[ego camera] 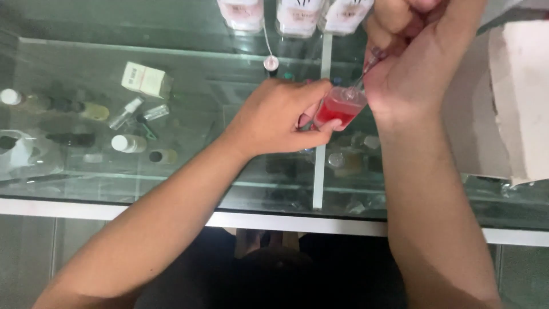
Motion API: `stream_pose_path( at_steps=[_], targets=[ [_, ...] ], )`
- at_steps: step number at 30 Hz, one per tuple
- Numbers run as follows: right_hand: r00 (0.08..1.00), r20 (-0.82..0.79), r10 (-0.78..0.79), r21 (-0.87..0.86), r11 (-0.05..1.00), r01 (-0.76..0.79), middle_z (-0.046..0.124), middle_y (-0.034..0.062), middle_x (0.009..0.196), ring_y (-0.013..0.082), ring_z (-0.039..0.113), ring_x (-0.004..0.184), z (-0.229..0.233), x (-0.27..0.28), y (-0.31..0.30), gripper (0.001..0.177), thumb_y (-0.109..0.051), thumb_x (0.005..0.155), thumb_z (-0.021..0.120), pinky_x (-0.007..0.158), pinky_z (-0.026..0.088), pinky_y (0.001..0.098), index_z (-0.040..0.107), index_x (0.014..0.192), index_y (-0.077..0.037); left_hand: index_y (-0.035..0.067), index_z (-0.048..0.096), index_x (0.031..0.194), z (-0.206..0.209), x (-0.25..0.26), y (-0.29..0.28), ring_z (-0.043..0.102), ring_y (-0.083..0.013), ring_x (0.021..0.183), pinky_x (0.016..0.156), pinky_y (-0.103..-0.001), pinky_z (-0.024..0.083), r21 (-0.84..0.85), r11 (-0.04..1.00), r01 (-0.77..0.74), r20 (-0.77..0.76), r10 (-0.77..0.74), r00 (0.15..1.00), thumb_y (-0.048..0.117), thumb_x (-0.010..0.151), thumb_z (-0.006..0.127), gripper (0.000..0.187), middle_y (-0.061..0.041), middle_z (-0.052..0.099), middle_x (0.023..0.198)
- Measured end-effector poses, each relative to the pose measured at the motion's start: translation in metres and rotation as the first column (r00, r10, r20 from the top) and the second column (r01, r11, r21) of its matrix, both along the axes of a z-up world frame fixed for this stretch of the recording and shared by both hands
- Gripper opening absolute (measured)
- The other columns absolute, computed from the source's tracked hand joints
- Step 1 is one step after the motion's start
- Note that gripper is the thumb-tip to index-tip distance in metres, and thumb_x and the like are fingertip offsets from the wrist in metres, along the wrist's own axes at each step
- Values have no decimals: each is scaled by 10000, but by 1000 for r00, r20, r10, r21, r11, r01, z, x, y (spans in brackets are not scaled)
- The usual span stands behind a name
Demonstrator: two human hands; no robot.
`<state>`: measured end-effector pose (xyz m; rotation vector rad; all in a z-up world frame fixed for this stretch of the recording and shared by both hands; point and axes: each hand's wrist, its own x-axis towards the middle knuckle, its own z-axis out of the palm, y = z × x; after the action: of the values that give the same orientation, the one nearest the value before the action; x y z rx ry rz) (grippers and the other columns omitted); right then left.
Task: The person uses a syringe to transfer red liquid from a larger container into smaller perfume bottles, and then caps the bottles.
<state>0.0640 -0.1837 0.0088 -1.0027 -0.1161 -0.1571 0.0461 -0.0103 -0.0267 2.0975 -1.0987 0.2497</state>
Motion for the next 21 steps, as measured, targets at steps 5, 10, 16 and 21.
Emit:
stream_pose_path(
  at_steps=[5,10,16,21],
  targets=[
    [999,4,-51,-44,998,51,246,-53,727,89,204,614,-20,6,-9,383,-437,911,615,559,160,294,362,790,-176,128,434,793,0,4,2,456,-112,492,462,-292,326,-30,999,28,-89,-30,996,262,934,725,350,69,454,592],
    [998,51,-43,-98,994,48,306,-37,771,114,265,671,-17,9,-12,309,-367,941,608,633,219,314,406,835,-159,128,404,777,4,6,5,418,-105,482,471,-278,323,-76,996,48,-127,-58,990,260,944,741,398,65,426,580],
    [992,121,-24,-140,989,41,386,-19,830,145,347,747,-12,9,-10,211,-272,979,605,732,299,338,465,896,-138,126,414,788,3,5,6,419,-96,480,463,-280,314,-75,997,37,-128,-46,991,267,935,741,385,80,424,564],
    [969,244,-34,-163,984,76,468,-5,889,172,430,823,6,15,-9,116,-178,1018,606,830,380,359,526,957,-120,132,405,774,3,6,6,417,-100,477,454,-284,295,-72,996,48,-134,-57,989,285,944,721,390,73,422,574]
  ],
)
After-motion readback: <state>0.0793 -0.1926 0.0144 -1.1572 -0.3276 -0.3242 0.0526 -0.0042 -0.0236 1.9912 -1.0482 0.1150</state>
